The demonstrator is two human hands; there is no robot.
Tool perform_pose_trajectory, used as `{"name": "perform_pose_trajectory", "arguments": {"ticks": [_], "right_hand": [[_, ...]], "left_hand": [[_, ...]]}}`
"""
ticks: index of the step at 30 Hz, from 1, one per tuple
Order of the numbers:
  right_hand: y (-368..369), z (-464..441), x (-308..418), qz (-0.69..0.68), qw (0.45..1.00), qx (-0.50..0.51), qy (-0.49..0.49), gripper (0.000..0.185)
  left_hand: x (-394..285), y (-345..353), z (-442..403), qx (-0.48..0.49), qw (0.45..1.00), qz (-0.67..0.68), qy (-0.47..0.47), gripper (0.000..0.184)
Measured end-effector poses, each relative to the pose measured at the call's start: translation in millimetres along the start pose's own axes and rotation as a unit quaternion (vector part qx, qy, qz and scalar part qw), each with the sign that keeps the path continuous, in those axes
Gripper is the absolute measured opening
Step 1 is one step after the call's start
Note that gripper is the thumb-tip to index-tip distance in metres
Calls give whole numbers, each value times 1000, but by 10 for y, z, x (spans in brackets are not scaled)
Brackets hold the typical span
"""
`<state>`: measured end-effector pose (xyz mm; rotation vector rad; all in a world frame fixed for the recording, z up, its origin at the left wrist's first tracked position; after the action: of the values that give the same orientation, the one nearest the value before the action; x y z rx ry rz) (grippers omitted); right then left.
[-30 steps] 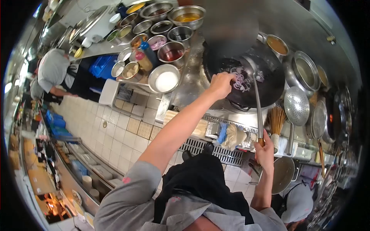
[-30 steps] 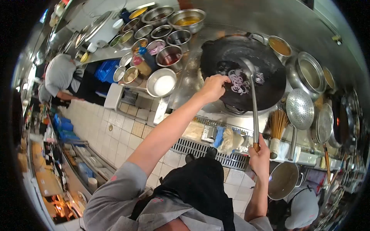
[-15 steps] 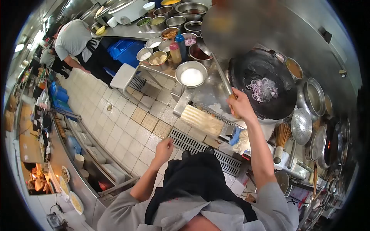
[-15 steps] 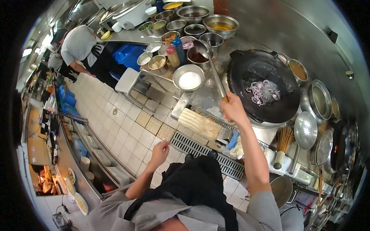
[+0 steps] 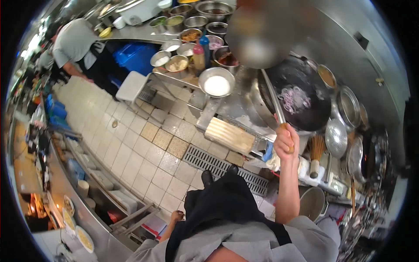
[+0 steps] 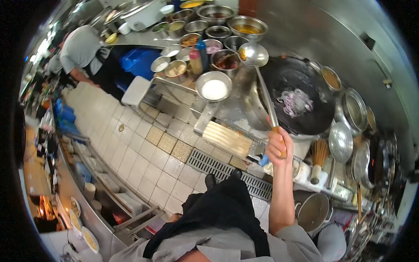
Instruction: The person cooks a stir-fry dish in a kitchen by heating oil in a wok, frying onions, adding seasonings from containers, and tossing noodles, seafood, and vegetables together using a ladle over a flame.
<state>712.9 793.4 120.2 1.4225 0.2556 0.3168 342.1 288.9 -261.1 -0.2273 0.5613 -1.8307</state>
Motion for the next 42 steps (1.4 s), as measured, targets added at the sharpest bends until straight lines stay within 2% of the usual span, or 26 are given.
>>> {"name": "perform_pose_trajectory", "arguments": {"ticks": [1, 2, 3, 4, 5, 7, 8, 9, 12, 13, 16, 18, 20, 23, 25, 28, 29, 33, 34, 36, 39, 41, 42], "right_hand": [[7, 181, 52, 0, 999, 6, -33, 44], [-14, 333, 142, 61, 997, -2, -56, 41], [-28, 477, 270, 217, 969, -58, -102, 41], [30, 614, 379, 365, 913, -114, -141, 42], [196, 726, 400, 511, 823, -190, -162, 42], [236, 792, 585, 663, 715, -168, -144, 41], [241, 820, 690, 731, 652, -155, -131, 41], [174, 820, 780, 737, 642, -150, -150, 48], [23, 739, 807, 860, 445, -124, -218, 58], [287, 645, 618, 814, 529, -155, -182, 61], [426, 133, 472, 768, 607, -81, -187, 54], [509, -378, 347, 704, 694, -47, -144, 40], [429, -957, 294, 648, 750, -32, -128, 22], [506, -1721, 139, 712, 696, -2, -97, 8], [412, -2151, 87, 753, 653, -4, -80, 7], [296, -2478, 59, 770, 634, -40, -60, 9], [253, -2549, 99, 758, 650, -49, -24, 11], [334, -2356, 45, 563, 820, -98, -32, 13], [322, -2335, 23, 520, 848, -99, -21, 13], [311, -2245, 33, 428, 898, -104, -7, 13], [345, -1983, 26, 345, 935, -86, 9, 22], [296, -1743, 88, 313, 947, -63, 23, 30], [277, -1584, 128, 288, 956, -43, 25, 30]], "left_hand": [[-110, -78, 108, -10, 1000, 16, 11, 22], [-230, -153, 222, -8, 999, 45, -8, 21], [-518, -318, 469, -7, 997, 76, -28, 20], [-674, -409, 572, -7, 993, 109, -49, 19], [-707, -419, 490, 2, 991, 131, -29, 21], [-640, -356, 89, 40, 977, 206, -49, 22], [-624, -326, -52, 58, 966, 243, -59, 22], [-701, -343, -111, 54, 963, 257, -69, 24], [-1041, -472, -72, 23, 966, 256, -42, 26], [-1032, -449, -172, 28, 962, 271, -27, 28], [-1113, -449, -254, 27, 966, 258, -23, 28], [-1139, -470, -182, 18, 959, 283, -21, 23], [-1013, -422, -191, 13, 949, 313, -17, 21], [-788, -347, -82, -1, 939, 342, -30, 17], [-543, -230, -33, -3, 930, 365, -37, 15], [-208, 10, 145, -16, 916, 391, -87, 16], [-80, 97, 188, -15, 928, 362, -83, 18], [-111, 111, 755, -5, 959, 275, -73, 25], [215, 384, 441, -15, 964, 262, -44, 25], [810, 888, -137, -39, 971, 236, 13, 25], [566, 651, -133, 6, 960, 278, -45, 27], [342, 279, -338, -86, 973, 119, 181, 25], [202, 124, -397, -127, 947, 36, 291, 25]]}}
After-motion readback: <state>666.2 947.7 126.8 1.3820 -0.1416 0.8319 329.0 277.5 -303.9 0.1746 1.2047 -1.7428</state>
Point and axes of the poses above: each hand's wrist, its own z-axis away from the middle knuckle, its own y-axis out of the palm, x = y × z, the point moved 4 cm from there along -z, towards the middle knuckle, and after that the axes turned 15 degrees about -y, right-handed, at the moved point
